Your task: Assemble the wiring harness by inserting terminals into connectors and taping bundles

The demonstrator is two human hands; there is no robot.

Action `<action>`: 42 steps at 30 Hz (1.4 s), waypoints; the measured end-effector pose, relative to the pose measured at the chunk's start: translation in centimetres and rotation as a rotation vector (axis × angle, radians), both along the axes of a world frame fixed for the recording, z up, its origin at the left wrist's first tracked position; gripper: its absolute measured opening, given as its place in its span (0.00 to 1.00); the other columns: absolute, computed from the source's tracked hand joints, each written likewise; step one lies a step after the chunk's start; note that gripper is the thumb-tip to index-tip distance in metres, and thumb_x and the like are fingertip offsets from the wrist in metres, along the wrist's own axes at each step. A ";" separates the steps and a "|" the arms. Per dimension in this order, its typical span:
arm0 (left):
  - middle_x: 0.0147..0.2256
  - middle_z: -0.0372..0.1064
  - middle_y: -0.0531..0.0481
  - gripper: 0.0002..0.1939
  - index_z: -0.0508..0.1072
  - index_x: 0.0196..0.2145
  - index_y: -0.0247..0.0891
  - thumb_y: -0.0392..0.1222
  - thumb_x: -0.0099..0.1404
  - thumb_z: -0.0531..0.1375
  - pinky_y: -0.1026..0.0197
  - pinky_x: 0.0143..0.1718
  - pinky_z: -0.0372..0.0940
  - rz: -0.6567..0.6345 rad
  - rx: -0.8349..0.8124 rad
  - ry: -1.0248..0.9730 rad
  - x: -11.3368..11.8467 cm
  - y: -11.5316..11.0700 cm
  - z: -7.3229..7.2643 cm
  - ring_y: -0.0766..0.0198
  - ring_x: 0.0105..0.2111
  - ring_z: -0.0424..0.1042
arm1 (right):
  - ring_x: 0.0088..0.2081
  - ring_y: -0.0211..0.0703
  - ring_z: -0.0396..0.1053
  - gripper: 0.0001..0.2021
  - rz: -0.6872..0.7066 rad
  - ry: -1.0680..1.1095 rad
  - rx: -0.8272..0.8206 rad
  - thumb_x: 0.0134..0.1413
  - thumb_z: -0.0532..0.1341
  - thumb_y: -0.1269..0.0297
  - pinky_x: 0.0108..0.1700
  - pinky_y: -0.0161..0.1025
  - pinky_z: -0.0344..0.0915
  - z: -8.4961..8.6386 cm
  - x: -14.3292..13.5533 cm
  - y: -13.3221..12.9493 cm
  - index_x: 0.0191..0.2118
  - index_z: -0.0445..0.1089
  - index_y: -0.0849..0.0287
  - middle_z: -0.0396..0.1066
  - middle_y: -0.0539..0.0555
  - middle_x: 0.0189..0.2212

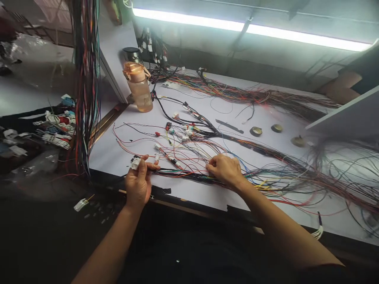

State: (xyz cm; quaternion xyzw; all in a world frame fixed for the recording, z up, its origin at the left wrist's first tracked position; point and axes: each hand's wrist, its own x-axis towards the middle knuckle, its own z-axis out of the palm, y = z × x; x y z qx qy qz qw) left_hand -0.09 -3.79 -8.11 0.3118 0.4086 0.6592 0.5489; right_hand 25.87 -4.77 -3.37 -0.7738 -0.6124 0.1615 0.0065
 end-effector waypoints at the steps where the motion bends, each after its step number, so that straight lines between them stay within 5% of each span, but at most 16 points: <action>1: 0.24 0.71 0.54 0.15 0.73 0.41 0.35 0.47 0.61 0.64 0.45 0.54 0.64 -0.005 0.006 -0.003 0.0 0.0 0.0 0.65 0.28 0.74 | 0.33 0.46 0.70 0.09 -0.022 0.026 -0.002 0.51 0.59 0.60 0.37 0.42 0.56 -0.1 0.0 0.0 0.27 0.76 0.53 0.76 0.52 0.28; 7: 0.24 0.71 0.54 0.15 0.73 0.42 0.35 0.47 0.62 0.64 0.47 0.52 0.65 -0.009 0.001 -0.007 -0.1 0.0 -0.1 0.65 0.28 0.73 | 0.27 0.41 0.66 0.08 -0.110 0.258 0.050 0.49 0.58 0.60 0.30 0.37 0.55 0.2 0.7 -0.9 0.28 0.74 0.54 0.74 0.50 0.25; 13: 0.24 0.71 0.55 0.16 0.73 0.41 0.35 0.48 0.59 0.65 0.47 0.52 0.65 0.001 -0.002 0.001 0.1 0.0 0.3 0.65 0.27 0.73 | 0.28 0.38 0.67 0.21 -0.145 0.785 0.062 0.51 0.60 0.56 0.29 0.35 0.59 0.9 0.8 -0.7 0.49 0.69 0.62 0.76 0.53 0.29; 20: 0.23 0.72 0.54 0.17 0.72 0.41 0.35 0.50 0.59 0.65 0.47 0.54 0.63 0.009 0.013 0.047 0.4 0.2 0.3 0.63 0.29 0.75 | 0.32 0.40 0.70 0.24 -0.239 0.998 0.194 0.47 0.64 0.49 0.35 0.36 0.61 1.7 1.2 0.2 0.46 0.70 0.61 0.76 0.53 0.28; 27: 0.23 0.73 0.54 0.16 0.72 0.41 0.34 0.49 0.61 0.64 0.47 0.57 0.60 0.017 0.025 0.090 0.5 0.4 0.2 0.63 0.29 0.76 | 0.24 0.37 0.67 0.17 -0.075 0.844 -0.033 0.50 0.64 0.48 0.30 0.36 0.60 2.5 3.0 -0.5 0.31 0.71 0.60 0.70 0.50 0.19; 30: 0.23 0.73 0.53 0.16 0.72 0.40 0.35 0.49 0.61 0.63 0.47 0.57 0.60 0.025 0.014 0.094 0.5 0.4 0.2 0.63 0.29 0.76 | 0.30 0.37 0.71 0.17 -0.049 1.069 0.085 0.50 0.64 0.49 0.37 0.37 0.64 3.0 4.0 -0.5 0.30 0.68 0.59 0.73 0.51 0.24; 33: 0.23 0.73 0.53 0.16 0.72 0.40 0.35 0.49 0.61 0.63 0.47 0.56 0.61 0.045 0.013 0.099 0.6 0.4 0.2 0.63 0.30 0.76 | 0.25 0.33 0.68 0.20 -0.158 1.225 0.158 0.49 0.64 0.45 0.30 0.34 0.63 3.0 4.4 -0.4 0.36 0.68 0.58 0.72 0.49 0.27; 38: 0.23 0.74 0.52 0.16 0.71 0.40 0.34 0.50 0.61 0.63 0.49 0.55 0.61 0.053 0.011 0.136 0.9 0.4 0.3 0.63 0.29 0.77 | 0.16 0.31 0.57 0.20 -0.034 0.876 -0.181 0.47 0.65 0.45 0.20 0.33 0.53 3.0 4.0 -0.6 0.26 0.69 0.59 0.66 0.47 0.16; 42: 0.23 0.74 0.53 0.17 0.70 0.41 0.35 0.51 0.61 0.63 0.51 0.54 0.61 0.060 0.006 0.153 1.0 0.3 0.3 0.62 0.30 0.77 | 0.15 0.30 0.55 0.17 0.025 0.880 -0.103 0.53 0.61 0.49 0.20 0.32 0.52 4.1 3.4 -0.6 0.32 0.74 0.60 0.62 0.45 0.13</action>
